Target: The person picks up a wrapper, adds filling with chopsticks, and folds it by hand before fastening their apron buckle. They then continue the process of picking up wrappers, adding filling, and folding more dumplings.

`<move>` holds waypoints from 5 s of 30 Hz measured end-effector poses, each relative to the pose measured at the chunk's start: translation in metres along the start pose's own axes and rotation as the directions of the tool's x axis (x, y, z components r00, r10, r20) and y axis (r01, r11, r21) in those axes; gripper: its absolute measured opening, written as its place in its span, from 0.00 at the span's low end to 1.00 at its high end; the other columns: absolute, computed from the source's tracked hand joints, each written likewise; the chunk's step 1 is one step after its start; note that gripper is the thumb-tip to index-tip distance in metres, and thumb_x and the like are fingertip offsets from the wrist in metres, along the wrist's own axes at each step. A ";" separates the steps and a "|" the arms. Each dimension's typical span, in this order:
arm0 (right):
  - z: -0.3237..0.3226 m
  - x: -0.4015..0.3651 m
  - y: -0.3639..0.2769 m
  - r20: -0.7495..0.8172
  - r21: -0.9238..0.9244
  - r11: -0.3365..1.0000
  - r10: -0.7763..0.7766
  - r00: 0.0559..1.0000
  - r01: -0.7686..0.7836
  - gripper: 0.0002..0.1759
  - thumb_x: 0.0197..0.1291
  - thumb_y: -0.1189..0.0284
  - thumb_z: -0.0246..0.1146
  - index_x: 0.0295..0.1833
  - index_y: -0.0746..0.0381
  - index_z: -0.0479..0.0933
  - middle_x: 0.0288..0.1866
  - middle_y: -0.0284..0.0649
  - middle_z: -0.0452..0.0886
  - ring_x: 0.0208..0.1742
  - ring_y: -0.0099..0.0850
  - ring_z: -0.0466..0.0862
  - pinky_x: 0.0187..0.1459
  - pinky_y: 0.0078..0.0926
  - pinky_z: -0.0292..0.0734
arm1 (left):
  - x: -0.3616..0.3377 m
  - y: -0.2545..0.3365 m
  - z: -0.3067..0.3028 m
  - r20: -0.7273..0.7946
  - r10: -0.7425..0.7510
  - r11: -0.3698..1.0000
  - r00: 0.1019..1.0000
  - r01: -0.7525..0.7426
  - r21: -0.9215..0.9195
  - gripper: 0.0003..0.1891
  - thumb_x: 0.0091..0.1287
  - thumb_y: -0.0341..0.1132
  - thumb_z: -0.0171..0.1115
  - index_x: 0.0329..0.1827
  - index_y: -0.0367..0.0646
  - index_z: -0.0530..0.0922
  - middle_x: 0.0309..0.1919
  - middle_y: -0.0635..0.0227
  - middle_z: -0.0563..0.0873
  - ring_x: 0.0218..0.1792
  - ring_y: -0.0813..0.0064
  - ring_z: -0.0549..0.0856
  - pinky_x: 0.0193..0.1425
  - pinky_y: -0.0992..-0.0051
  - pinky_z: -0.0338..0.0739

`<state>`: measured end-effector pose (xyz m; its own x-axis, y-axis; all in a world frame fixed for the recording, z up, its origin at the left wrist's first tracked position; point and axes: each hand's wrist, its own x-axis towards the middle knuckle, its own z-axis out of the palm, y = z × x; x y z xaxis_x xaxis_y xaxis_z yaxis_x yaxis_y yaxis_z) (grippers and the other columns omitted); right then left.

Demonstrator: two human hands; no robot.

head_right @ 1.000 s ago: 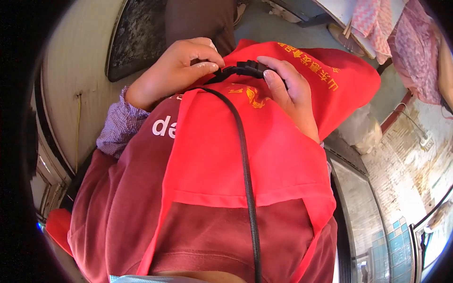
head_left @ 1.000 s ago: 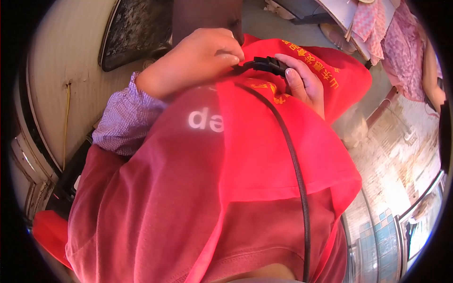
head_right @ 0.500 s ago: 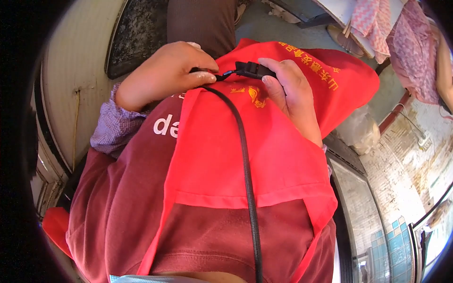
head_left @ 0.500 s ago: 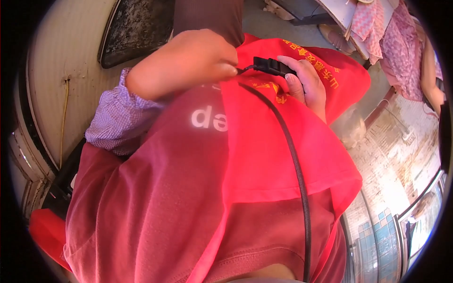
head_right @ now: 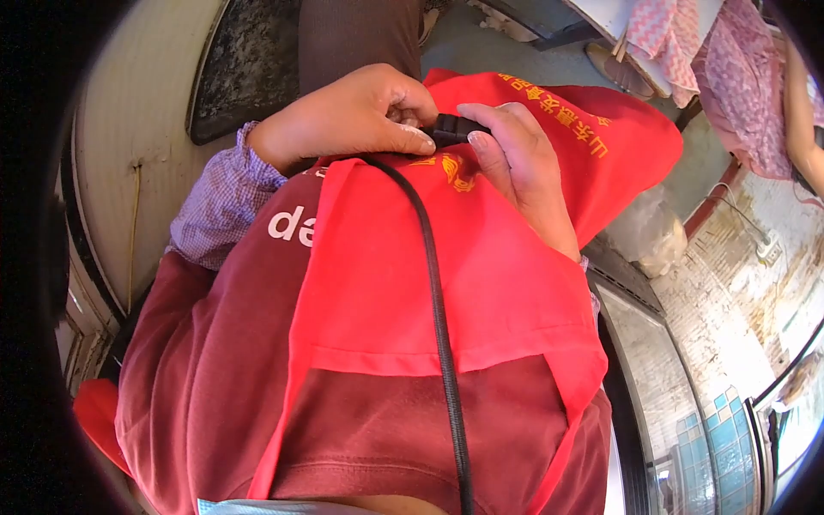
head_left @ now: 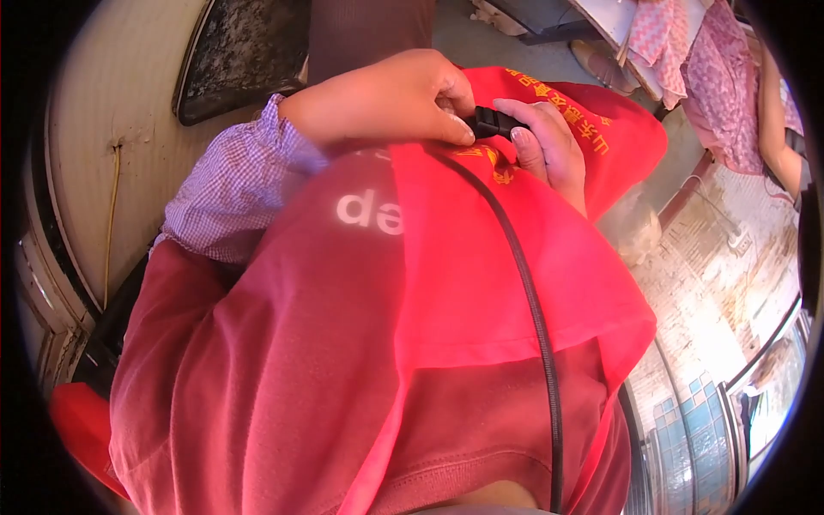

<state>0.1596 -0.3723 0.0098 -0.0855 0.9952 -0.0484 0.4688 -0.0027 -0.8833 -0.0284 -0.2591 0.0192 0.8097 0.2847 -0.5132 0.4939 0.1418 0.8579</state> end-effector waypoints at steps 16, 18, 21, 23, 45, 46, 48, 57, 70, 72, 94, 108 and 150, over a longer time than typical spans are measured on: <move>0.004 0.004 0.008 -0.026 0.155 0.987 -0.048 0.999 0.051 0.11 0.62 0.78 0.54 0.48 0.66 0.75 0.38 0.44 0.77 0.39 0.34 0.77 0.42 0.24 0.71 | 0.003 -0.003 0.000 -0.104 0.012 0.991 0.995 0.002 0.135 0.05 0.53 0.25 0.58 0.28 0.32 0.79 0.16 0.74 0.74 0.19 0.88 0.70 0.23 0.83 0.63; 0.004 0.003 0.007 -0.007 0.195 0.981 0.012 1.000 -0.010 0.11 0.62 0.78 0.53 0.48 0.66 0.75 0.38 0.44 0.77 0.39 0.34 0.77 0.42 0.24 0.71 | 0.004 -0.007 0.004 -0.102 0.050 0.985 0.994 -0.033 0.168 0.04 0.53 0.25 0.57 0.27 0.32 0.78 0.16 0.74 0.73 0.19 0.87 0.69 0.22 0.83 0.63; 0.007 0.003 0.010 -0.012 0.221 0.975 0.012 1.000 -0.009 0.11 0.62 0.78 0.53 0.48 0.67 0.75 0.38 0.43 0.77 0.38 0.33 0.77 0.41 0.23 0.71 | 0.006 -0.008 0.009 -0.126 0.021 0.994 0.992 -0.008 0.108 0.05 0.53 0.28 0.57 0.27 0.33 0.77 0.15 0.74 0.72 0.18 0.87 0.69 0.21 0.81 0.62; 0.007 0.002 0.010 -0.011 0.246 0.969 0.010 1.000 -0.007 0.10 0.62 0.78 0.53 0.48 0.67 0.75 0.39 0.43 0.77 0.37 0.31 0.78 0.40 0.22 0.72 | 0.006 -0.006 0.010 -0.045 -0.085 0.993 0.995 0.089 0.078 0.05 0.53 0.29 0.57 0.27 0.35 0.76 0.15 0.77 0.71 0.19 0.89 0.69 0.21 0.82 0.61; 0.006 0.029 -0.013 0.241 0.020 0.994 -0.110 0.964 0.108 0.17 0.50 0.67 0.68 0.43 0.63 0.75 0.32 0.44 0.77 0.33 0.40 0.78 0.35 0.29 0.72 | -0.015 -0.004 -0.003 -0.089 -0.140 0.980 0.986 0.125 -0.158 0.03 0.53 0.27 0.53 0.23 0.38 0.73 0.16 0.81 0.69 0.19 0.92 0.65 0.21 0.85 0.57; 0.005 0.028 -0.013 0.242 -0.003 0.990 -0.133 0.961 0.137 0.17 0.50 0.67 0.68 0.43 0.64 0.75 0.32 0.44 0.77 0.33 0.40 0.78 0.35 0.30 0.72 | -0.015 -0.005 -0.004 -0.060 -0.140 0.980 0.988 0.130 -0.149 0.03 0.53 0.27 0.53 0.23 0.38 0.73 0.16 0.81 0.69 0.19 0.92 0.64 0.21 0.85 0.57; 0.007 0.029 -0.012 0.241 -0.026 0.986 -0.154 0.958 0.165 0.17 0.50 0.68 0.68 0.43 0.64 0.75 0.32 0.44 0.77 0.33 0.40 0.78 0.35 0.30 0.72 | -0.016 -0.004 -0.007 -0.030 -0.141 0.981 0.990 0.136 -0.141 0.03 0.53 0.27 0.53 0.24 0.38 0.73 0.16 0.81 0.69 0.19 0.92 0.64 0.21 0.85 0.57; 0.005 0.026 -0.005 0.256 0.199 0.959 0.147 0.955 -0.201 0.13 0.55 0.70 0.65 0.43 0.66 0.76 0.30 0.40 0.79 0.30 0.26 0.79 0.33 0.22 0.72 | -0.006 -0.009 -0.015 0.050 -0.150 0.957 0.987 0.157 -0.244 0.06 0.56 0.31 0.57 0.31 0.37 0.78 0.20 0.80 0.75 0.22 0.91 0.69 0.25 0.87 0.61; 0.011 0.028 0.011 0.241 0.327 0.921 0.133 0.961 -0.209 0.13 0.58 0.70 0.62 0.44 0.69 0.75 0.30 0.33 0.78 0.30 0.17 0.76 0.31 0.16 0.71 | -0.052 -0.022 -0.025 -0.043 0.337 0.819 0.940 -0.271 0.506 0.09 0.54 0.26 0.61 0.38 0.35 0.78 0.29 0.63 0.74 0.34 0.66 0.76 0.39 0.71 0.70; 0.012 0.028 0.013 0.238 0.345 0.918 0.117 0.964 -0.196 0.13 0.59 0.70 0.62 0.45 0.69 0.75 0.29 0.32 0.77 0.27 0.15 0.74 0.25 0.14 0.70 | -0.054 -0.022 -0.022 -0.045 0.349 0.802 0.936 -0.273 0.531 0.10 0.52 0.26 0.62 0.38 0.36 0.78 0.29 0.62 0.75 0.37 0.62 0.75 0.42 0.68 0.70; 0.009 0.035 -0.016 0.332 0.155 0.984 0.030 0.943 -0.085 0.12 0.51 0.70 0.66 0.38 0.66 0.76 0.26 0.36 0.75 0.27 0.24 0.74 0.30 0.20 0.68 | -0.071 -0.026 -0.005 -0.274 0.633 0.449 0.724 -0.056 0.892 0.04 0.48 0.27 0.59 0.27 0.40 0.74 0.24 0.63 0.71 0.28 0.61 0.74 0.29 0.66 0.70; 0.006 0.031 -0.011 0.392 0.202 0.979 -0.058 0.918 -0.024 0.11 0.50 0.73 0.68 0.38 0.66 0.77 0.27 0.34 0.74 0.26 0.21 0.71 0.28 0.19 0.66 | -0.088 -0.031 0.008 -0.242 0.604 0.496 0.759 -0.121 0.860 0.05 0.45 0.28 0.55 0.21 0.42 0.67 0.23 0.63 0.70 0.28 0.60 0.75 0.26 0.66 0.71; -0.021 0.034 0.007 0.282 0.396 0.871 0.187 0.941 -0.292 0.13 0.55 0.71 0.64 0.44 0.67 0.77 0.32 0.30 0.78 0.32 0.16 0.75 0.35 0.14 0.71 | -0.014 0.012 -0.015 -0.113 0.274 0.903 0.955 -0.215 0.371 0.12 0.63 0.36 0.58 0.39 0.34 0.79 0.29 0.58 0.80 0.31 0.66 0.79 0.37 0.72 0.72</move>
<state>0.1785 -0.3364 0.0114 -0.2407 0.9082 -0.3424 0.0854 -0.3315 -0.9396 -0.0390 -0.2469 0.0369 0.8728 0.4177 -0.2524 0.3896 -0.2849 0.8758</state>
